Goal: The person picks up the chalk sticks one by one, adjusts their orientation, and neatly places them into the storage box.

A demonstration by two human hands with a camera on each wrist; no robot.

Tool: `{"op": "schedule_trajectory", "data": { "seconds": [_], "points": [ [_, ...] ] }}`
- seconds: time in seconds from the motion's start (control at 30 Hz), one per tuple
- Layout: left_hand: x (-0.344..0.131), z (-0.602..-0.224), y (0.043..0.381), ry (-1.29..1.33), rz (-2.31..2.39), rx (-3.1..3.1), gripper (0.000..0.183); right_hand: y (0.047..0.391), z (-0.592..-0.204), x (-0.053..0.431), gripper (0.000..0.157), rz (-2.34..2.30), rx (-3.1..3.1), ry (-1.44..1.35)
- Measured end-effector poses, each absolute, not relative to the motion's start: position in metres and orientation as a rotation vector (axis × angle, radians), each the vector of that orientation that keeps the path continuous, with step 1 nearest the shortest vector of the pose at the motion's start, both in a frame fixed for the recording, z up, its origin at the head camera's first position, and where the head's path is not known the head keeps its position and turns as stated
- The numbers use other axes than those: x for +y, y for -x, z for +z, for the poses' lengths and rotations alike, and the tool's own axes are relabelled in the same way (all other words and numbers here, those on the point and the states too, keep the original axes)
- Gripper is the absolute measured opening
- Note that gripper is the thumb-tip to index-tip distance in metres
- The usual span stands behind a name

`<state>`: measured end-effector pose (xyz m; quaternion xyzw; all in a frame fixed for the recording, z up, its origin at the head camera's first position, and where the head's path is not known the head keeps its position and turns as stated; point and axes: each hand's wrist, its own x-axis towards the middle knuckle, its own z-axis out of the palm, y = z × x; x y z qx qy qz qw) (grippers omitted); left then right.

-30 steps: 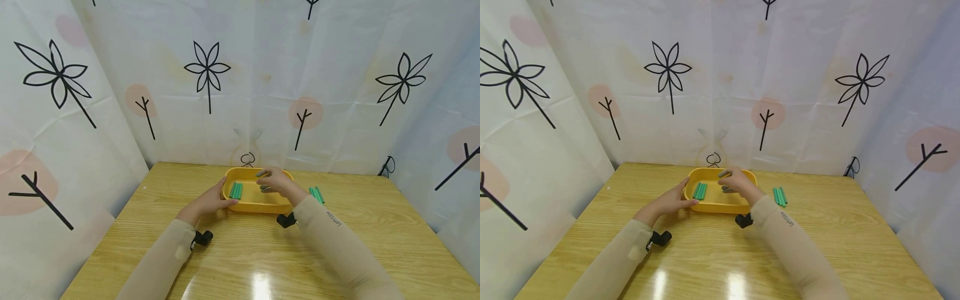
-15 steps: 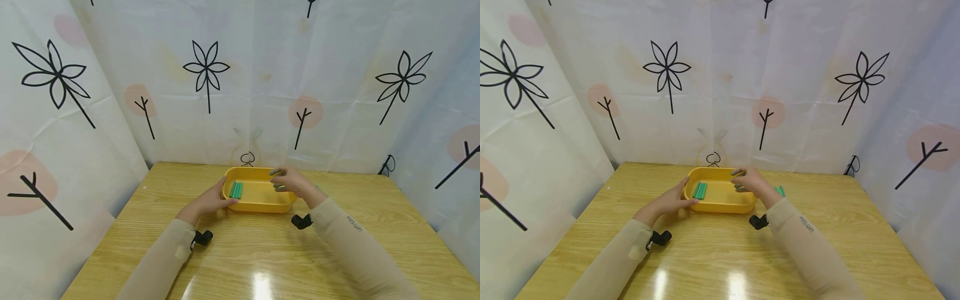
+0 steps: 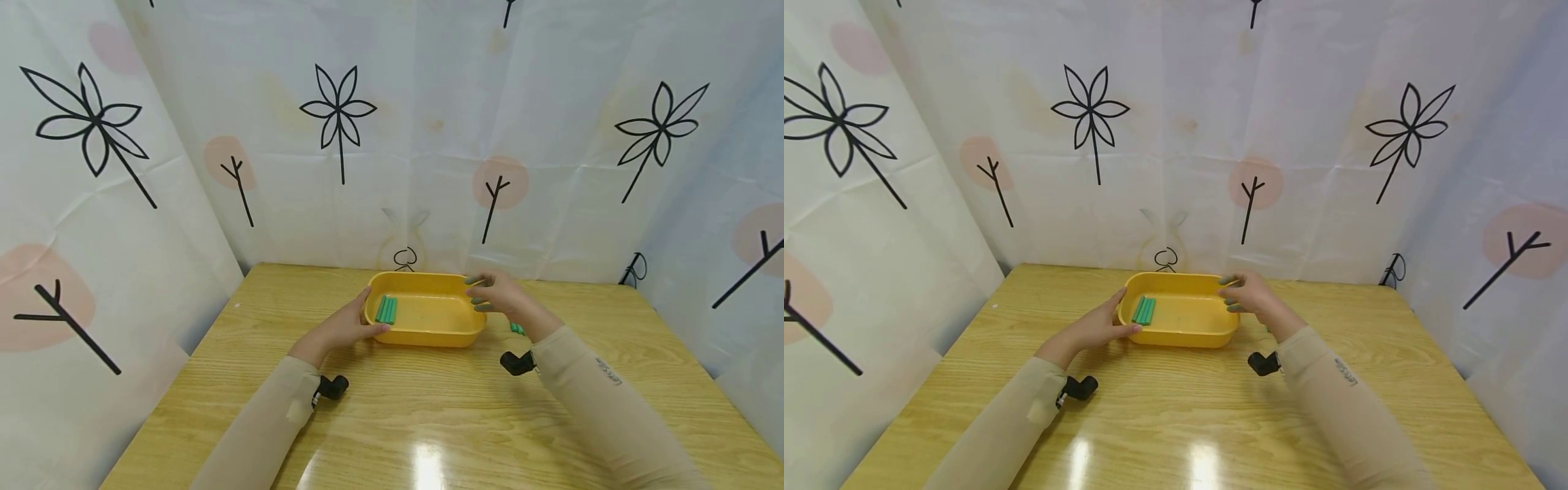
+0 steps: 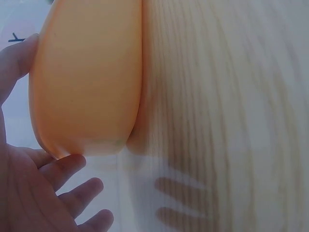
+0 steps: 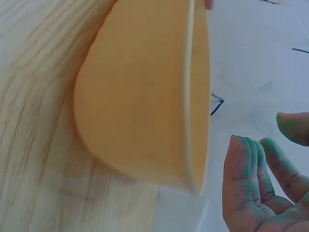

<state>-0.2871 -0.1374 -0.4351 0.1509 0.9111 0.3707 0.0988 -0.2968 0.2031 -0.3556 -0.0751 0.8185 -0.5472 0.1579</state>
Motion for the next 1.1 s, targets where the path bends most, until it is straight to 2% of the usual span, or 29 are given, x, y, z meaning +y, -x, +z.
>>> {"op": "schedule_trajectory", "data": {
  "seconds": [0.67, 1.1],
  "points": [
    [-0.137, -0.434, 0.287, -0.437, 1.103, 2.684, 0.114, 0.302, -0.376, 0.256, 0.044, -1.453, 2.576, 0.153],
    [-0.139, -0.438, 0.289, -0.454, 1.121, 2.683, 0.114, 0.31, -0.394, 0.282, 0.051, -1.401, 2.659, 0.138]
  ]
}}
